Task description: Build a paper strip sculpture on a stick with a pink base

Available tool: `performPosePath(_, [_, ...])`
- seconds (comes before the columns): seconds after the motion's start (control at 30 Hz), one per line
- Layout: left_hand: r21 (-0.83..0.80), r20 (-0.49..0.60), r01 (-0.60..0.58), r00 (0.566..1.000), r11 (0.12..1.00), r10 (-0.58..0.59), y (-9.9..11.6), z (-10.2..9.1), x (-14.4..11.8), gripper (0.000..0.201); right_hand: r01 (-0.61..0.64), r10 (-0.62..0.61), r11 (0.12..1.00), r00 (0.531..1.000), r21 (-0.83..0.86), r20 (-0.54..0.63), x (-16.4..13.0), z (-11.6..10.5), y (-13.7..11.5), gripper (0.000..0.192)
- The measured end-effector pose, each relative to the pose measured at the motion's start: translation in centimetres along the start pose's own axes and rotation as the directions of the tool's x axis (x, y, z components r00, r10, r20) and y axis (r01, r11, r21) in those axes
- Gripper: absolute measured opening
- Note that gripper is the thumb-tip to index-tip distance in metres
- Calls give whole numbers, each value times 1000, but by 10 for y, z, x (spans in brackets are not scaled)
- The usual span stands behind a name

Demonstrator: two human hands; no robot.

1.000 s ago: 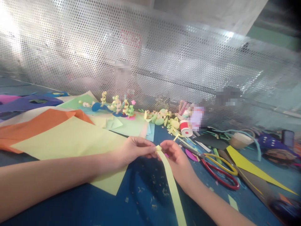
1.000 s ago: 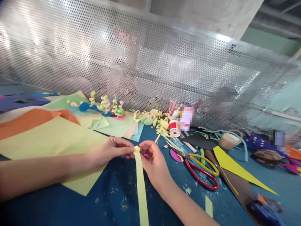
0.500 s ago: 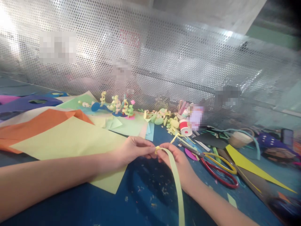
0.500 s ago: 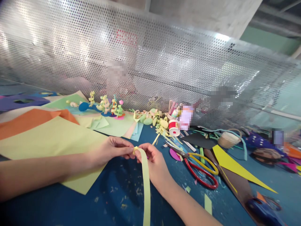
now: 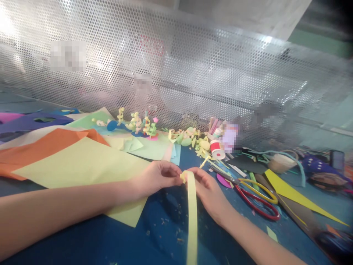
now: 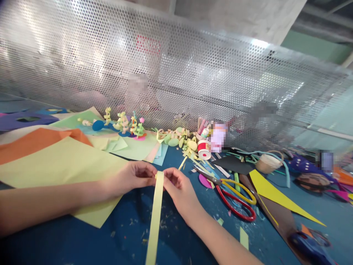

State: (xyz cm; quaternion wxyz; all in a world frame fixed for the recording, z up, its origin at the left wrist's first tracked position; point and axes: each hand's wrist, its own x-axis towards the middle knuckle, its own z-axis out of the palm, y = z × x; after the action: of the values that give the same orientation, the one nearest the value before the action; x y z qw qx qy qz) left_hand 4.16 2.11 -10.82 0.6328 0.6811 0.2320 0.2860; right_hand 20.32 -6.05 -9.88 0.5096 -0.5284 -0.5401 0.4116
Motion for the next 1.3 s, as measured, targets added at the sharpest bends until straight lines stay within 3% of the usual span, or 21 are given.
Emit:
performPosePath(0.23, [59,-14,-18,1000,998,19,2,2,0,15,4,-6,994,1000,-105,-17,1,1,-3,17])
performPosePath(0.37, [33,-10,-9,1000,999,9,4,1,0,15,97,-100,968,995,-232,-3,-1,-1,-7,15])
performPosePath(0.5, [36,-13,2,1000,999,-2,4,1,-2,17,114,-134,950,990,-290,-50,-1,-1,-6,13])
performPosePath(0.7, [61,-38,27,999,998,-24,5,2,-1,22,119,-138,965,988,-234,-67,0,0,-3,17])
performPosePath(1.03, [120,3,12,1000,993,-13,10,3,-2,22,41,-53,977,997,-207,-50,-1,0,-6,25])
performPosePath(1.3, [96,26,-28,999,995,26,11,4,-3,21,42,-54,980,997,-194,-55,0,-1,-5,26])
